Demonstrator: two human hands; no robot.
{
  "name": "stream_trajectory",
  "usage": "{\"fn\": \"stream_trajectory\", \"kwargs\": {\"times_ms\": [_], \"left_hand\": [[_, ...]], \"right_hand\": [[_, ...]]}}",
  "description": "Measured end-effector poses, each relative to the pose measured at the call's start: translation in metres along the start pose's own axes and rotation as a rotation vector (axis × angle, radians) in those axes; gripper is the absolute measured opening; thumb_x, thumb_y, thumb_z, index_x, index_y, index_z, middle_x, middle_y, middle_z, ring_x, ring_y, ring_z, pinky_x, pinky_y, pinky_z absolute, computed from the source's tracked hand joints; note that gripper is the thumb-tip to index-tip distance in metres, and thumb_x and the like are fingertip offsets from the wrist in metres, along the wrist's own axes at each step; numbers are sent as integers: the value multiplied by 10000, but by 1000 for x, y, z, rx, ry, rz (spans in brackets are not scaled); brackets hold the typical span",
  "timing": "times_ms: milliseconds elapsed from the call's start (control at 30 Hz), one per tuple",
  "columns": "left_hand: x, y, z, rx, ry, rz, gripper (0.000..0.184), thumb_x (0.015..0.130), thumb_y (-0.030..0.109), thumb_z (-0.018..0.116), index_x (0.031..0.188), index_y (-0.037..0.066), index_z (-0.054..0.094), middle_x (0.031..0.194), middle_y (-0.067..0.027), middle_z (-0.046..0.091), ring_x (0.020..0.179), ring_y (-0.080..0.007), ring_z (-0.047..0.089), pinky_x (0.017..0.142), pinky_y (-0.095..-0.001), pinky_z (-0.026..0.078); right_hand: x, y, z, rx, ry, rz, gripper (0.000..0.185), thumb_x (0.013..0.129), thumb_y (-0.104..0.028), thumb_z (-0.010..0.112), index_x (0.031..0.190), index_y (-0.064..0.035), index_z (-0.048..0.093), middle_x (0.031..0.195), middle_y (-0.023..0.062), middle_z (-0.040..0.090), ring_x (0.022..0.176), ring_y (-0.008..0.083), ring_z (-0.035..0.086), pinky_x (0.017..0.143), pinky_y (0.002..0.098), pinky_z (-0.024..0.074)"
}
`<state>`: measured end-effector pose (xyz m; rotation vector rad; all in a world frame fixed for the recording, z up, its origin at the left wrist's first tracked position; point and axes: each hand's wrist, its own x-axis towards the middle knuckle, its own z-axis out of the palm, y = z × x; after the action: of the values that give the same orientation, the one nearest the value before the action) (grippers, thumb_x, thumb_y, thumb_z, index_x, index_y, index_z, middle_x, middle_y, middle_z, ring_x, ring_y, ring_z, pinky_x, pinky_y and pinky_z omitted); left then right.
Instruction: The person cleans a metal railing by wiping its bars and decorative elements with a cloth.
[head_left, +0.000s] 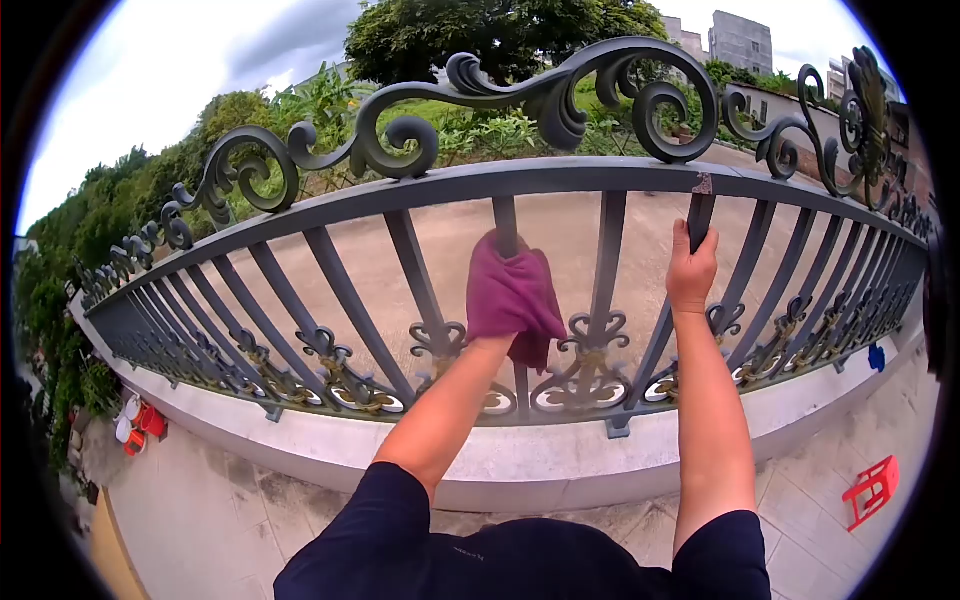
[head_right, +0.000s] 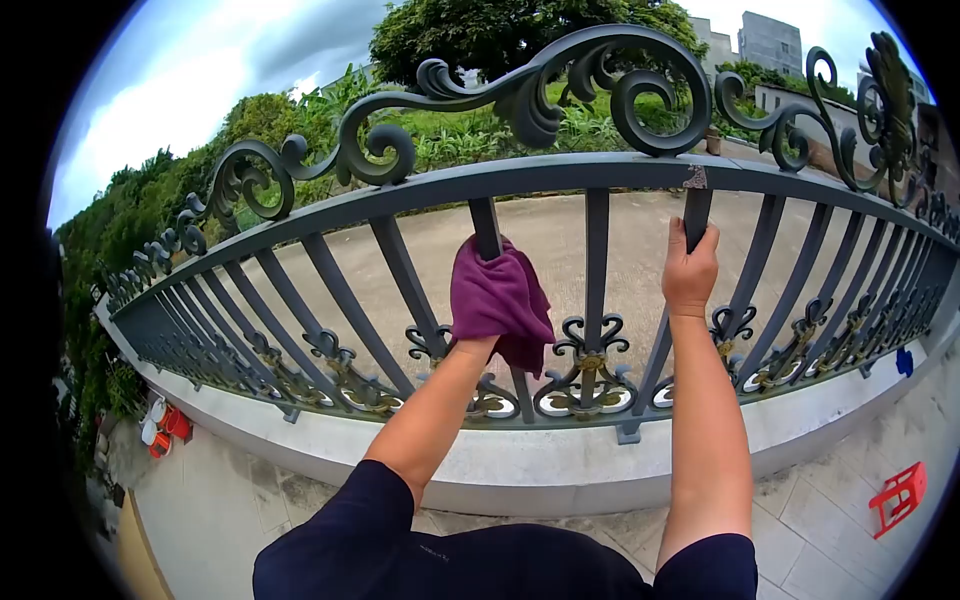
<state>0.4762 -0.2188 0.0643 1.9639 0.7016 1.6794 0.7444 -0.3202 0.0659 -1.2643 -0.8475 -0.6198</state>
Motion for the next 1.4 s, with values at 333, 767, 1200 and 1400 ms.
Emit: {"fn": "stream_trajectory", "kwargs": {"times_ms": [333, 767, 1200, 1400], "left_hand": [[78, -1, -9, 704, -297, 309, 243, 924, 275, 630, 1095, 106, 667, 1099, -140, 691, 1028, -307, 658, 917, -406, 505], [-25, -18, 16, 79, 131, -131, 262, 948, 291, 593, 931, 35, 647, 861, -190, 688, 802, -398, 663, 719, -452, 512], [-151, -102, 16, 264, -85, -169, 298, 838, 191, 695, 1082, 33, 632, 959, -161, 697, 887, -353, 682, 805, -423, 534], [-56, 4, -26, 130, 50, 185, 375, 864, 208, 713, 1184, 37, 617, 1098, -162, 665, 1025, -335, 643, 910, -401, 503]], "right_hand": [[1, 8, 0, 20, -72, 77, 436, 1041, -460, 626, 1022, -33, 547, 725, 90, 572, 646, 206, 540, 628, 346, 467], [0, 2, -2, 51, -101, 125, 400, 1051, -423, 628, 1024, -32, 546, 733, 41, 542, 649, 141, 504, 608, 307, 438], [-1, 5, 5, 62, -73, 57, 423, 1057, -448, 605, 1014, -33, 535, 752, 89, 570, 661, 203, 544, 634, 341, 464], [-2, -3, -1, 4, -32, 39, 439, 1048, -457, 614, 993, -32, 516, 725, 127, 571, 646, 253, 557, 628, 370, 470]]}}
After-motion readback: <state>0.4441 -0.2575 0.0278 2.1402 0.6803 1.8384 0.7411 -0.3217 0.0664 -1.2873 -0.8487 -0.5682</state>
